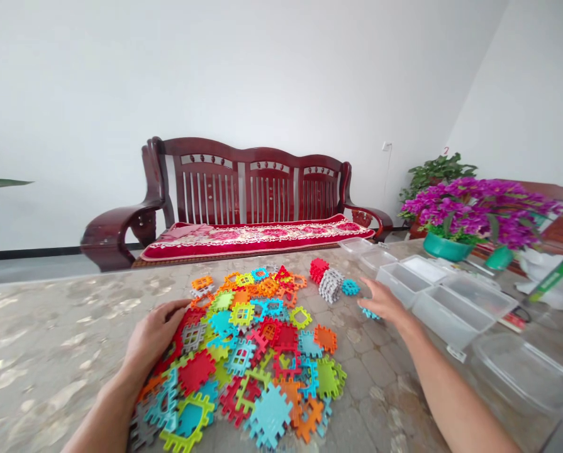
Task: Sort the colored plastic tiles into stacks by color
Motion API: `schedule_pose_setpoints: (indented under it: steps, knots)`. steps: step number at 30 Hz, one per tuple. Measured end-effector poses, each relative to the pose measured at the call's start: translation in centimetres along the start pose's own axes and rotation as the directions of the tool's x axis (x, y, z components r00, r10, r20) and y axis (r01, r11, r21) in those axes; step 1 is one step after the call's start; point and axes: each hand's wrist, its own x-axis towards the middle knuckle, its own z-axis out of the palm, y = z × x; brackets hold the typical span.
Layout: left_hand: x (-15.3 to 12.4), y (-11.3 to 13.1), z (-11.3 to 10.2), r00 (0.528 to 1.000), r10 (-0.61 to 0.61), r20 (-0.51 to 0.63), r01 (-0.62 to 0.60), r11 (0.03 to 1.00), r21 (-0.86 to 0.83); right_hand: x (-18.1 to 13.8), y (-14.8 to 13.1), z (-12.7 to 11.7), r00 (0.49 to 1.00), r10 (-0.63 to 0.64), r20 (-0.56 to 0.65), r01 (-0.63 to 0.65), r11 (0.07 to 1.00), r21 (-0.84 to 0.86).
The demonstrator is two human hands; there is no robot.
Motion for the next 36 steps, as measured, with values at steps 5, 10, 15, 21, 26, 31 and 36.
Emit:
schedule_pose_setpoints:
  steps: [5,10,15,21,26,31,36]
  knots:
    - [0.0,0.1,0.0,1.000,-0.017,-0.003,0.017,1.000,0.004,-2.9,0.0,-0.6,0.988,0.130,0.080,-0.116,0.980,-0.160]
    - [-0.2,0.4,-0.2,1.000,-0.013,-0.004,0.013,1.000,-0.001,-3.3,-2.4,-0.3,0.985,0.169,0.020,-0.159,0.954,-0.253]
    - [-0.2,0.5,-0.2,1.000,-0.017,0.002,0.017,1.000,0.002,-3.0,-3.9,0.1,0.990,0.136,-0.037,-0.141,0.962,-0.232]
    - [-0.1,0.3,0.0,1.000,-0.008,-0.007,0.008,1.000,-0.026,-3.7,-4.0,-0.1,0.987,0.122,-0.108,-0.141,0.972,-0.188]
    - [-0.3,0.5,0.1,1.000,-0.020,-0.006,0.019,0.999,-0.051,-4.9,-6.0,-2.0,0.969,0.122,-0.217,-0.150,0.982,-0.117]
    - [-0.3,0.5,0.1,1.000,-0.018,-0.004,0.017,0.995,-0.093,-6.0,-9.5,-1.9,0.999,-0.008,0.041,0.003,0.993,0.117]
    - [-0.4,0.4,0.1,1.000,-0.017,0.001,0.017,0.992,-0.124,-7.2,-10.8,-1.4,0.895,-0.313,0.317,0.204,0.921,0.333]
